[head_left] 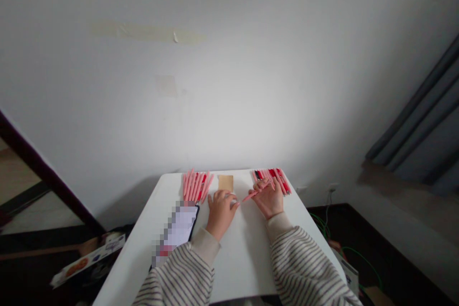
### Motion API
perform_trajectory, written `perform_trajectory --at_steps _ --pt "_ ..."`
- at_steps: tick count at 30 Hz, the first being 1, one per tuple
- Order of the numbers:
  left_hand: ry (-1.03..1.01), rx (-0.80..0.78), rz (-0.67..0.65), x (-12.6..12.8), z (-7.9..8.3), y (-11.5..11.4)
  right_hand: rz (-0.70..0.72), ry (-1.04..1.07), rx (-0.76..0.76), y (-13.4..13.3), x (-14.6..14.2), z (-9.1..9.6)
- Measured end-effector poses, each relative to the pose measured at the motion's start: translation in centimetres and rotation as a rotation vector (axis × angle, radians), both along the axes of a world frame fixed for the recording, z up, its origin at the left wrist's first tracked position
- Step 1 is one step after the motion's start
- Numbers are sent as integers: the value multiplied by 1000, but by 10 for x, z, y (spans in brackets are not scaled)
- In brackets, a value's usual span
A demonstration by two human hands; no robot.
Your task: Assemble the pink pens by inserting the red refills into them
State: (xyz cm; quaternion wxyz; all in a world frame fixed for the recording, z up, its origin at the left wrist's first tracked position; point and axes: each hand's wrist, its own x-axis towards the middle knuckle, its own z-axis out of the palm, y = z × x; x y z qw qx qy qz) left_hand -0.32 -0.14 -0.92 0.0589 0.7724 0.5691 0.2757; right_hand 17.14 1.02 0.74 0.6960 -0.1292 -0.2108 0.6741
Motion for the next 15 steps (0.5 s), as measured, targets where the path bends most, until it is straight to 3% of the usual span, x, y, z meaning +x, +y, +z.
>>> perform_trajectory --at_steps 7,15 --pt "-1 10 -7 -1 0 0 31 76 3 6 3 -8" --pt "5 -6 -2 0 4 -2 -18 -7 -17 3 1 -3"
